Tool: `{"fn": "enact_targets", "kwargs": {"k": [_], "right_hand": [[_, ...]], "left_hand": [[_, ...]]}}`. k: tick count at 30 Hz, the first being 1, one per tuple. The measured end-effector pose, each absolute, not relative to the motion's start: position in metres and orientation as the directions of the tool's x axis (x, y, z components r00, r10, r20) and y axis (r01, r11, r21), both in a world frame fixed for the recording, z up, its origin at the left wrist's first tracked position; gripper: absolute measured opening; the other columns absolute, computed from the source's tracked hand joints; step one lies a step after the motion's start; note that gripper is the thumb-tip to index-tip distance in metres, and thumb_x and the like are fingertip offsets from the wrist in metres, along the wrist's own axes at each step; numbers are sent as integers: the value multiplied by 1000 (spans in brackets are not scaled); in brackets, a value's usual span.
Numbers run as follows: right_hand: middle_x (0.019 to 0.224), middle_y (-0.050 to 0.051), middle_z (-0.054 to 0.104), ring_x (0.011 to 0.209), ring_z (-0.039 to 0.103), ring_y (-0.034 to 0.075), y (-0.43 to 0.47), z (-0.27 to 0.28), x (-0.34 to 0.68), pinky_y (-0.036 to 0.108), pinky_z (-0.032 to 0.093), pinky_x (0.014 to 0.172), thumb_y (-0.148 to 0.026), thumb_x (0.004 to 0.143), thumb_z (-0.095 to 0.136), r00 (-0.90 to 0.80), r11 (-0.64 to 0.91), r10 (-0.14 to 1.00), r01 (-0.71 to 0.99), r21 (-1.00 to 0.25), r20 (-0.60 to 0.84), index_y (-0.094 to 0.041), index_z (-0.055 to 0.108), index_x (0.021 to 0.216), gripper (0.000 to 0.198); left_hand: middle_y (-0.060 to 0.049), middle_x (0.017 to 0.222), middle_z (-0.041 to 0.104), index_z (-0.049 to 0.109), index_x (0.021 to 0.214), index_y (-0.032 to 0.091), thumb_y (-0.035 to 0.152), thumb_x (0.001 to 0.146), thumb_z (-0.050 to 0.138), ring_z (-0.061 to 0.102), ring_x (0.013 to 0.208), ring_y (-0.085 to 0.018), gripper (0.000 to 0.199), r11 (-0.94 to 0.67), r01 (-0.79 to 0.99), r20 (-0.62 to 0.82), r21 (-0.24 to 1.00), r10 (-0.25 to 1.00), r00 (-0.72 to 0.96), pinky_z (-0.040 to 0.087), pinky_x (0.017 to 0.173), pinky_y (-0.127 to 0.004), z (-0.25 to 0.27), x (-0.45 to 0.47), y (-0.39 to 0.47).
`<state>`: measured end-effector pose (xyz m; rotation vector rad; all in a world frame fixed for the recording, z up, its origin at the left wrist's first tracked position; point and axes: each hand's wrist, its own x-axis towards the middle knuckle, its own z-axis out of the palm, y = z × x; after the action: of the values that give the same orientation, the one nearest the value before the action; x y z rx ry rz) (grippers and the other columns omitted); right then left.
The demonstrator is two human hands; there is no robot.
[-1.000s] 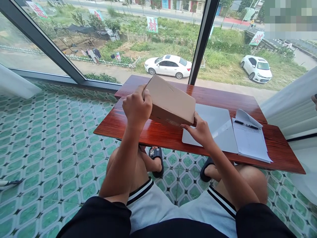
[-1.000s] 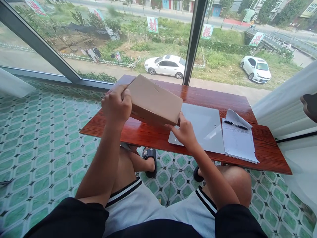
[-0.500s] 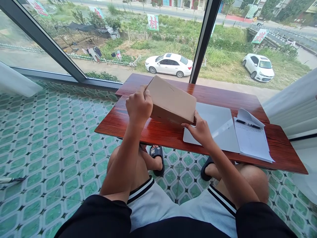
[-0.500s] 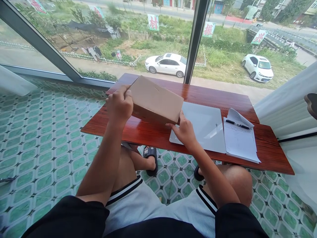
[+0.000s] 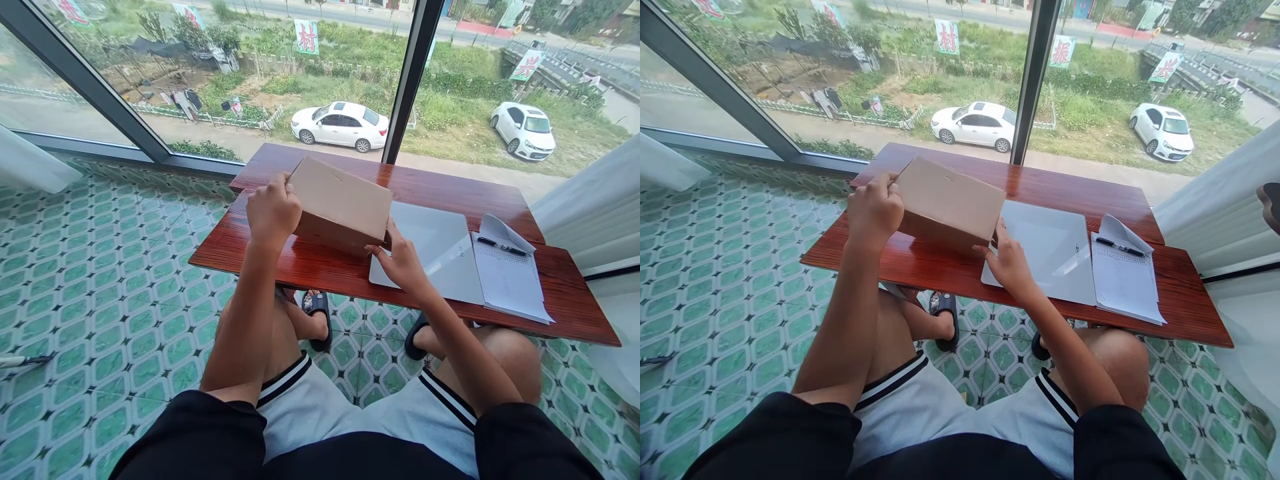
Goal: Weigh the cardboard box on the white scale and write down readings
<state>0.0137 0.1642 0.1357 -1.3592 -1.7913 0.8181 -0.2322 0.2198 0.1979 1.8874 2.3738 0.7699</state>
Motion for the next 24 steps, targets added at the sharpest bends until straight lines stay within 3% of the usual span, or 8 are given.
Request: {"fn": "enact_targets", "kwargs": {"k": [6, 15, 24], "right_hand": [[151, 11, 55, 139, 54, 26, 166, 129, 13, 43, 42, 120, -46, 88, 71, -306, 243, 935, 185, -952, 179, -20, 17, 166, 98], [165, 8, 37, 153, 36, 23, 163, 124, 11, 43, 29, 128, -31, 87, 66, -286, 250, 942, 255, -934, 175, -23, 15, 167, 94], [167, 3, 33, 153, 35, 22, 162, 126, 11, 43, 29, 128, -32, 86, 64, -281, 216, 950, 285, -934, 135, -26, 12, 167, 96]], "left_hand": [[-21, 117, 74, 65, 132, 18, 23, 92, 35, 67, 110, -42, 50, 202, 936, 205, 289, 942, -266, 47, 93, -52, 189, -243, 226], [-25, 115, 72, 63, 132, 12, 20, 88, 39, 66, 111, -43, 51, 223, 952, 136, 208, 958, -254, 48, 91, -50, 185, -248, 230], [-27, 120, 70, 62, 132, 9, 18, 88, 35, 65, 116, -43, 52, 206, 957, 96, 203, 969, -229, 46, 96, -51, 188, -248, 229]]}}
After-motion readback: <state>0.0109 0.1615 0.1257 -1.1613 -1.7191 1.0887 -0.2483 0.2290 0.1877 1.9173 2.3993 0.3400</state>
